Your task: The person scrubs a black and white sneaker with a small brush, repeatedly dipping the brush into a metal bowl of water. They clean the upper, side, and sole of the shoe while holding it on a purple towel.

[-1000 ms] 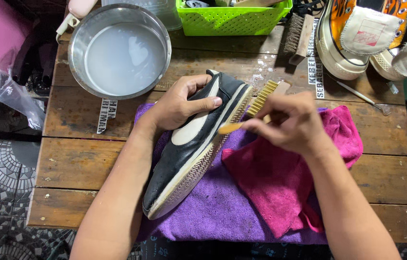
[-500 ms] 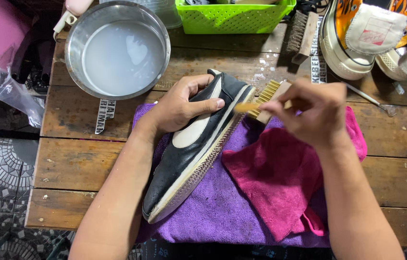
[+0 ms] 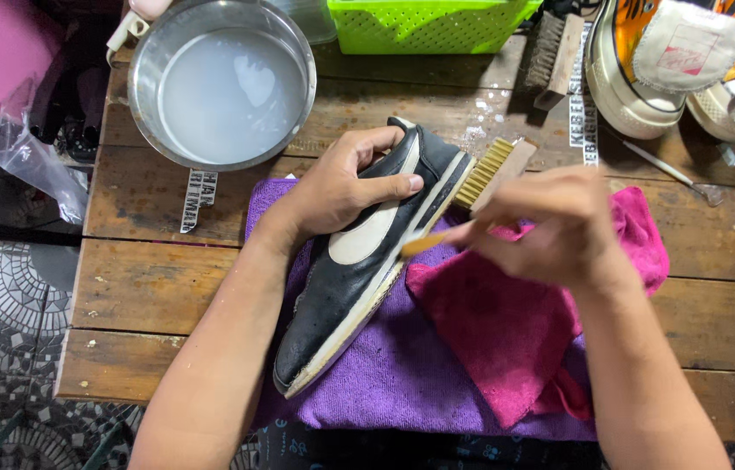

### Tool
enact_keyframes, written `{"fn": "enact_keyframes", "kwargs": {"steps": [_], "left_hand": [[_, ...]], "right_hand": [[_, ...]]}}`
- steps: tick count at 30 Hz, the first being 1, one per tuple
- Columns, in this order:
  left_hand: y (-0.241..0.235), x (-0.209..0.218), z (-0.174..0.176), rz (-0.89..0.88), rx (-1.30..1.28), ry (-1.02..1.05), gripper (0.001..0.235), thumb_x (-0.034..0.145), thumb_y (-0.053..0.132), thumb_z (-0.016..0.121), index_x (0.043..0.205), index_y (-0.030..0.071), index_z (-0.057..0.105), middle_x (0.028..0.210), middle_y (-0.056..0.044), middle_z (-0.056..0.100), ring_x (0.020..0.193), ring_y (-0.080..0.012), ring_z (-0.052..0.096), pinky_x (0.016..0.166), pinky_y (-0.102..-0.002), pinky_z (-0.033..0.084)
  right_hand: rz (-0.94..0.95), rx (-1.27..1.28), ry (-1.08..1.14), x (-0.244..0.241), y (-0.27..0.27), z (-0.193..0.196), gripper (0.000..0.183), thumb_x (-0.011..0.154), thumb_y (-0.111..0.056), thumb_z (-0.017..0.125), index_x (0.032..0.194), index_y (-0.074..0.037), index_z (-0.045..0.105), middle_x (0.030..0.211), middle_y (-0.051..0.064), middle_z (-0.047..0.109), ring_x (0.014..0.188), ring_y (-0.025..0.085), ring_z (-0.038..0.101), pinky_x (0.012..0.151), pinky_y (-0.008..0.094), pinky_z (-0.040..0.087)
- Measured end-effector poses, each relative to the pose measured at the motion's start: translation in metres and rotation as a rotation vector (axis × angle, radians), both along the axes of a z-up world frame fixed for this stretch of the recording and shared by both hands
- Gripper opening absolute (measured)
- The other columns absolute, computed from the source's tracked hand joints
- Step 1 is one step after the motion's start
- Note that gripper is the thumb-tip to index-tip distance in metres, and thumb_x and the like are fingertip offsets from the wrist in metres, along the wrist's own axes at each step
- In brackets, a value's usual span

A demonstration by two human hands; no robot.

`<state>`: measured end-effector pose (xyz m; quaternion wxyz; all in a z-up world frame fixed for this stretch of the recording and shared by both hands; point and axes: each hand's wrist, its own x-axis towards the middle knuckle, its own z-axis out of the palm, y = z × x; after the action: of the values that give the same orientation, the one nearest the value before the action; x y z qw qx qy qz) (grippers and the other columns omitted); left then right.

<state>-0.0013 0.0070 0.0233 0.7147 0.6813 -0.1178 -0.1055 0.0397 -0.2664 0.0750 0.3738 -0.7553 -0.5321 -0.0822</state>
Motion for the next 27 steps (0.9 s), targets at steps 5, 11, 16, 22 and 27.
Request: {"fn": "enact_keyframes", "kwargs": {"steps": [5,11,16,22,27], "left_hand": [[0.000,-0.001,0.004,-0.010,-0.053,0.050,0.019,0.104,0.027,0.078,0.109,0.012,0.068,0.101,0.007,0.067,0.092,-0.0026,0.062,0.080,-0.022,0.054],[0.001,0.000,-0.003,0.001,-0.026,0.021,0.019,0.104,0.028,0.079,0.104,0.015,0.065,0.096,0.010,0.061,0.086,-0.0011,0.056,0.073,-0.021,0.048],[0.002,-0.002,-0.002,0.005,-0.008,0.023,0.020,0.103,0.029,0.079,0.109,0.013,0.068,0.100,0.008,0.065,0.092,-0.0024,0.061,0.080,-0.022,0.052],[0.005,0.003,-0.002,-0.001,0.001,-0.001,0.024,0.103,0.030,0.078,0.116,0.011,0.072,0.108,0.007,0.072,0.098,-0.0036,0.064,0.086,-0.024,0.055],[0.005,0.003,-0.003,0.012,0.060,-0.009,0.021,0.104,0.032,0.078,0.110,0.014,0.069,0.102,0.010,0.064,0.094,-0.0024,0.059,0.083,-0.023,0.050]], "right_hand": [[-0.152,0.005,-0.099,0.020,-0.025,-0.012,0.031,0.096,-0.016,0.101,0.080,-0.005,0.078,0.077,0.005,0.077,0.066,0.015,0.069,0.063,0.032,0.051],[-0.041,-0.046,-0.022,-0.002,-0.001,-0.004,0.023,0.091,-0.020,0.099,0.079,-0.015,0.080,0.070,-0.002,0.070,0.058,0.011,0.062,0.057,0.030,0.045],[-0.124,0.008,-0.097,0.022,-0.026,-0.016,0.033,0.098,-0.017,0.105,0.082,-0.002,0.080,0.072,0.007,0.074,0.060,0.016,0.066,0.057,0.033,0.053],[-0.065,-0.024,0.034,0.001,0.001,-0.004,0.023,0.085,-0.002,0.101,0.078,-0.017,0.083,0.075,-0.004,0.080,0.059,0.006,0.068,0.054,0.025,0.056],[-0.188,-0.041,-0.055,0.024,-0.023,-0.019,0.032,0.099,-0.019,0.104,0.081,-0.010,0.079,0.069,0.001,0.071,0.058,0.010,0.058,0.055,0.031,0.043]]}}
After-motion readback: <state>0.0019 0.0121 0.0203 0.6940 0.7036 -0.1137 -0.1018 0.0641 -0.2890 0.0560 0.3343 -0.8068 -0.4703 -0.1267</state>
